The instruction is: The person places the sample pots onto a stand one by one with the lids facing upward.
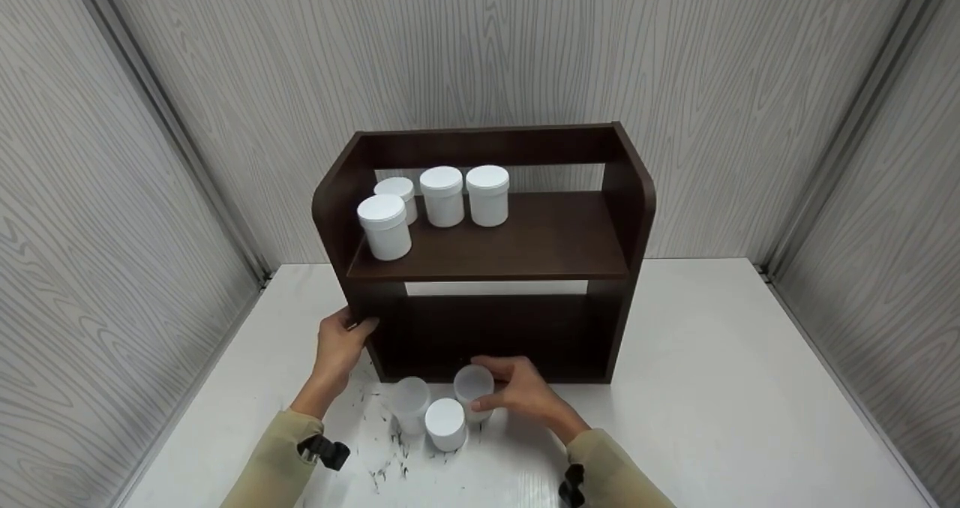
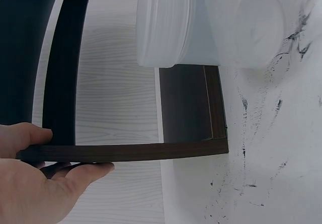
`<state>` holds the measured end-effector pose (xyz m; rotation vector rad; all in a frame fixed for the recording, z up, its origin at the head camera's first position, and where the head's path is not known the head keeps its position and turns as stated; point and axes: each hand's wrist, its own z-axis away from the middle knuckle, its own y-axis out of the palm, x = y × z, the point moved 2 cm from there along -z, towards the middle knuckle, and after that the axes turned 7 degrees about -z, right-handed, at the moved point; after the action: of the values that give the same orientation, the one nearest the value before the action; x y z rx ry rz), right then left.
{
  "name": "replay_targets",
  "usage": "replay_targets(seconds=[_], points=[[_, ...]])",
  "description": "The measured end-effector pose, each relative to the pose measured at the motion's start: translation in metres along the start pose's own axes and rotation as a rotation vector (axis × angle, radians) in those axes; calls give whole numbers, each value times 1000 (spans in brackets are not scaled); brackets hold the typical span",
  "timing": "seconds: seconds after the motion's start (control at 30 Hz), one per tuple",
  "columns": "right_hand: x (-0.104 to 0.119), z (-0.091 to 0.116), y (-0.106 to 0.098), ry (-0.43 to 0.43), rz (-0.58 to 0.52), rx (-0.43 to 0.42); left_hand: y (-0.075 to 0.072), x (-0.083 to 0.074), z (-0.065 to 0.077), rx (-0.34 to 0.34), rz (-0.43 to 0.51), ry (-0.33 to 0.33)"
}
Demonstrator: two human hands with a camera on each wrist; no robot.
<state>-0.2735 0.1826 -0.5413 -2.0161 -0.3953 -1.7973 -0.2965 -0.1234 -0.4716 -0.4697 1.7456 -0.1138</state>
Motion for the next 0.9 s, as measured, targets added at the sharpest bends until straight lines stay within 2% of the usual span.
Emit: replay_targets(seconds=[0.7, 0.9], points=[[0, 6, -1, 18, -11, -52, 1, 0, -2, -22, -7, 6], [6, 9, -3, 12, -3, -61, 1, 1, -1, 0, 3, -2]])
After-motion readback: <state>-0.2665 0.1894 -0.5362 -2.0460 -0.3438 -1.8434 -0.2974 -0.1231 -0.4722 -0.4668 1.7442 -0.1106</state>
